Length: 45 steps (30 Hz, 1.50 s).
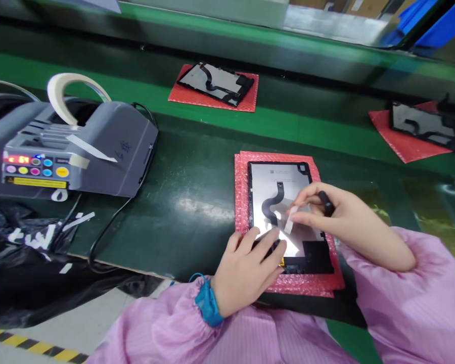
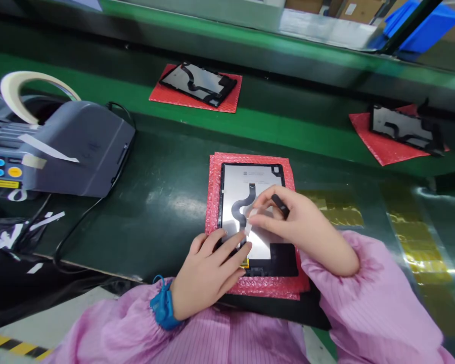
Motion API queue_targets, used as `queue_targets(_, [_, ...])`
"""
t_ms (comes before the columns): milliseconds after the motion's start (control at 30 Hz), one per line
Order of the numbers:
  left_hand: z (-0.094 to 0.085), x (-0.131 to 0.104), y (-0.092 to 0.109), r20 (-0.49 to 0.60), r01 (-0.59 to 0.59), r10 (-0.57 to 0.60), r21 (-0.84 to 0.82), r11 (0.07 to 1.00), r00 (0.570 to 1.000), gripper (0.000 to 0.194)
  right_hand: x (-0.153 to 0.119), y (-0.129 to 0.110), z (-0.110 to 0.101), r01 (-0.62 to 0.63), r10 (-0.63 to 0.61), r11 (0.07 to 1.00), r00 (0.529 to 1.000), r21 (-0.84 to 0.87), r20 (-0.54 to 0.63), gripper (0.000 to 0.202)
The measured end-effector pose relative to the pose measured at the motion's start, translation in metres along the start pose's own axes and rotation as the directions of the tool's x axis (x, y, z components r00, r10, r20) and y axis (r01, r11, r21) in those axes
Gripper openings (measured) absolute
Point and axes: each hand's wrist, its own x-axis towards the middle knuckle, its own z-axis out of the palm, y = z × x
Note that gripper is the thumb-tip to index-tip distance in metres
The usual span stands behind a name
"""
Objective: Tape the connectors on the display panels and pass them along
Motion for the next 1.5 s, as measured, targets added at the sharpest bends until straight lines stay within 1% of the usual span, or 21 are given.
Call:
queue_targets(100, [0.003, 0.001, 0.0, -0.008, -0.002, 0.002, 0.007, 1.0, 1.0, 0.036, 0.019, 0.01, 0.01, -0.065, 0.053, 0.996, 0.985, 0.067, 0.164, 0.037])
queue_targets(200, [0.001, 0.002, 0.001, 0.002, -0.033, 0.033, 0.084, 0.996, 0.999, 0.03, 0.033, 0.02, 0.021, -0.123, 0.079, 0.98, 0.962, 0.158, 0.26, 0.039])
queue_targets(300, [-0.001, 0.003, 0.001, 0.031, -0.077, 0.073, 0.169, 0.983, 0.997, 0.027, 0.042, 0.028, 0.027, -0.084, 0.051, 0.989, 0.966, 0.124, 0.253, 0.04])
queue_targets(400, [-0.001, 0.003, 0.0, 0.048, -0.071, 0.065, 0.132, 0.989, 0.997, 0.027, 0.049, 0.03, 0.028, -0.011, -0.005, 0.998, 0.97, 0.065, 0.242, 0.038])
queue_targets(533, [0.001, 0.003, -0.001, 0.047, -0.06, 0.055, 0.092, 0.994, 0.997, 0.029, 0.055, 0.026, 0.026, 0.017, -0.027, 0.999, 0.96, 0.041, 0.279, 0.039])
queue_targets(633, [0.001, 0.003, -0.003, 0.06, -0.048, 0.046, 0.029, 0.998, 0.997, 0.032, 0.055, 0.022, 0.026, 0.019, -0.012, 1.0, 0.965, -0.025, 0.263, 0.038])
queue_targets(767, [0.0, 0.005, -0.007, 0.13, -0.08, 0.076, 0.023, 0.997, 0.989, 0.035, 0.051, 0.018, 0.028, 0.023, -0.002, 0.996, 0.971, -0.083, 0.237, 0.039])
queue_targets(867, [0.0, 0.005, -0.01, 0.128, -0.098, 0.098, -0.001, 0.995, 0.987, 0.034, 0.049, 0.018, 0.031, 0.029, -0.006, 0.994, 0.977, -0.105, 0.212, 0.038])
queue_targets(967, [0.001, 0.005, -0.012, 0.137, -0.109, 0.109, -0.005, 0.994, 0.985, 0.033, 0.054, 0.021, 0.035, 0.072, -0.048, 0.982, 0.989, -0.176, 0.141, 0.046])
queue_targets(1033, [0.003, 0.006, -0.011, 0.153, -0.103, 0.104, -0.015, 0.995, 0.983, 0.033, 0.062, 0.023, 0.037, 0.096, -0.082, 0.965, 0.994, -0.242, 0.066, 0.055])
queue_targets(1100, [0.003, 0.006, -0.011, 0.167, -0.088, 0.092, -0.029, 0.996, 0.982, 0.033, 0.074, 0.023, 0.037, 0.084, -0.098, 0.948, 0.995, -0.307, -0.03, 0.062])
queue_targets(1167, [0.0, 0.005, -0.013, 0.181, -0.086, 0.093, -0.048, 0.995, 0.979, 0.033, 0.084, 0.023, 0.028, 0.036, -0.1, 0.927, 0.983, -0.373, -0.155, 0.063])
queue_targets(1233, [-0.005, 0.0, -0.017, 0.169, -0.078, 0.097, -0.113, 0.99, 0.981, 0.033, 0.088, 0.025, 0.009, -0.044, -0.091, 0.904, 0.952, -0.424, -0.292, 0.057])
queue_targets(1300, [-0.012, -0.008, -0.026, 0.104, -0.019, 0.042, -0.214, 0.977, 0.994, 0.037, 0.081, 0.03, -0.017, -0.142, -0.052, 0.882, 0.919, -0.448, -0.392, 0.05])
queue_targets(1333, [-0.015, -0.013, -0.031, 0.053, 0.035, -0.021, -0.269, 0.963, 0.998, 0.041, 0.074, 0.034, -0.03, -0.197, -0.009, 0.865, 0.914, -0.462, -0.407, 0.051])
queue_targets(1367, [-0.016, -0.018, -0.037, 0.011, 0.105, -0.108, -0.33, 0.938, 0.994, 0.046, 0.065, 0.039, -0.042, -0.259, 0.058, 0.838, 0.917, -0.481, -0.394, 0.052])
queue_targets(1400, [-0.016, -0.022, -0.042, -0.009, 0.177, -0.198, -0.407, 0.896, 0.98, 0.052, 0.055, 0.044, -0.051, -0.317, 0.153, 0.806, 0.927, -0.499, -0.342, 0.055])
queue_targets(1433, [-0.015, -0.025, -0.046, 0.002, 0.241, -0.277, -0.499, 0.833, 0.961, 0.059, 0.044, 0.048, -0.056, -0.359, 0.255, 0.786, 0.93, -0.503, -0.265, 0.057])
queue_targets(1467, [-0.013, -0.027, -0.048, 0.042, 0.286, -0.328, -0.597, 0.749, 0.944, 0.064, 0.035, 0.051, -0.058, -0.389, 0.346, 0.778, 0.921, -0.493, -0.18, 0.059])
queue_targets(1500, [-0.009, -0.027, -0.05, 0.097, 0.318, -0.351, -0.686, 0.655, 0.931, 0.069, 0.026, 0.052, -0.057, -0.403, 0.407, 0.787, 0.908, -0.467, -0.099, 0.06])
